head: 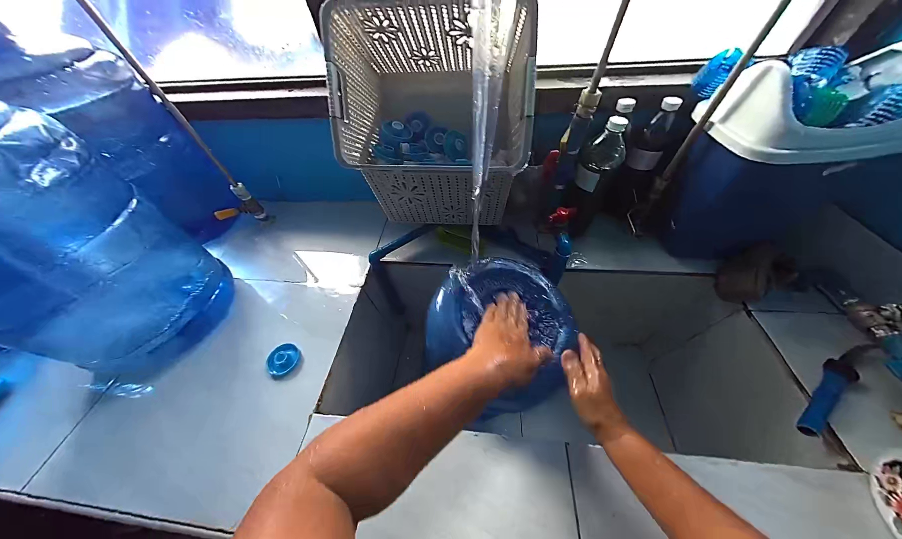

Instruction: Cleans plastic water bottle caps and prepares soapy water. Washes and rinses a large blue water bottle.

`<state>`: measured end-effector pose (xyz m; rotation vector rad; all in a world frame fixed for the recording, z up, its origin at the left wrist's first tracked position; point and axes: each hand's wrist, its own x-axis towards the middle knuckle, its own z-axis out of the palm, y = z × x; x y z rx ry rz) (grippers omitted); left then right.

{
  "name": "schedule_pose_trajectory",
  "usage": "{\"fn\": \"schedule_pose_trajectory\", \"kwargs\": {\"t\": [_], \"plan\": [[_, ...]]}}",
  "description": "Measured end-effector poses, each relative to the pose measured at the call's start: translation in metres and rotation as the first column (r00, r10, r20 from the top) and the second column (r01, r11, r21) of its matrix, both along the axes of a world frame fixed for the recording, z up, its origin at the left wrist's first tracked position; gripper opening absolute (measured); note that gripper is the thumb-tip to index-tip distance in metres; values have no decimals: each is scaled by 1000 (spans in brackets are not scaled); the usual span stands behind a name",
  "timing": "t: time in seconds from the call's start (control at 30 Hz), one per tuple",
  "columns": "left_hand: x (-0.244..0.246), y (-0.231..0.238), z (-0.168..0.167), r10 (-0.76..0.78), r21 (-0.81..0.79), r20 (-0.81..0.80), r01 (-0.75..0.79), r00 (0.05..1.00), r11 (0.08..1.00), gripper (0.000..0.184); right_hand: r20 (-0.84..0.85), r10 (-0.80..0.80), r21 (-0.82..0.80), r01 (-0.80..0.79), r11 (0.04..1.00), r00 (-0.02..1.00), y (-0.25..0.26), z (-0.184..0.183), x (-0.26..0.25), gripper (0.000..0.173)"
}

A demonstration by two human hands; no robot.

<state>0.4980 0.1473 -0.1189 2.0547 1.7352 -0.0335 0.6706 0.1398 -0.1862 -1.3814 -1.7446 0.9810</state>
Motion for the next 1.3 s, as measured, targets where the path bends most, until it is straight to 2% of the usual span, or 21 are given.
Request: {"fn": "schedule_pose_trajectory", "kwargs": {"t": [0.1,0.17,0.2,0.27,0.33,0.4,0.43,0.47,0.5,0.57,0.63,0.7,0.77,0.83,0.87,0.93,1.0,1.1,1.17,1.23,1.3], "plan": [[11,-28,1,-123,-19,83,125,989,992,85,267,217,-106,-195,975,939,86,44,-40,49],[-1,-14,1,-106,10,81,106,991,994,90,278,376,-93,-365,926,884,126,69,-88,40],[-16,-1,0,-56,30,64,54,996,998,86,168,406,-47,-404,914,898,136,75,-113,34],[-45,19,-2,72,66,14,-73,997,995,81,-283,313,-147,-363,920,907,135,92,-159,23],[-52,20,-2,87,76,18,-88,996,993,80,-647,46,-357,-356,863,761,122,112,-181,16],[-55,21,-5,24,156,47,-31,999,987,71,-713,-30,-457,-432,778,701,107,115,-174,15],[-61,29,-7,54,226,50,-64,997,972,63,-706,30,-444,-474,760,708,103,109,-161,20],[-67,38,-7,125,235,55,-134,991,963,59,-672,129,-394,-501,771,729,96,104,-142,25],[-70,44,-5,191,165,38,-195,981,967,67,-603,244,-319,-510,799,759,86,99,-118,28],[-68,44,-3,169,88,-17,-167,985,982,81,-342,388,-126,-451,884,856,64,79,-58,30],[-68,39,-9,46,145,24,-49,999,988,81,-14,313,-34,-313,949,950,41,49,8,30],[-79,42,-11,73,196,22,-76,997,978,78,149,135,-109,-119,987,980,16,16,59,29],[-77,50,-12,105,178,-35,-97,994,979,79,204,2,-146,28,989,979,-9,-6,88,28],[-67,48,-14,-24,160,-48,31,999,987,78,172,-42,-140,66,988,984,-27,-15,94,27],[-71,46,-16,-43,192,-39,49,998,980,78,142,-34,-131,53,990,989,-34,-17,91,27],[-87,46,-20,77,288,-50,-59,996,956,77,114,37,-105,-25,994,993,-44,-22,84,26],[-87,49,-18,159,269,-107,-126,981,955,83,136,125,-69,-116,991,983,-47,-23,82,28],[-71,38,-26,-16,323,-106,50,994,945,95,213,151,-35,-147,989,965,-34,-6,105,29],[-78,42,-27,79,375,-70,-47,994,926,93,284,33,7,-37,999,958,-14,17,141,29],[-80,41,-18,214,335,-41,-188,976,923,91,350,-161,74,144,987,923,13,42,189,30],[-74,32,-24,138,412,-47,-107,989,905,95,430,-356,116,340,933,830,46,58,249,32]]}}
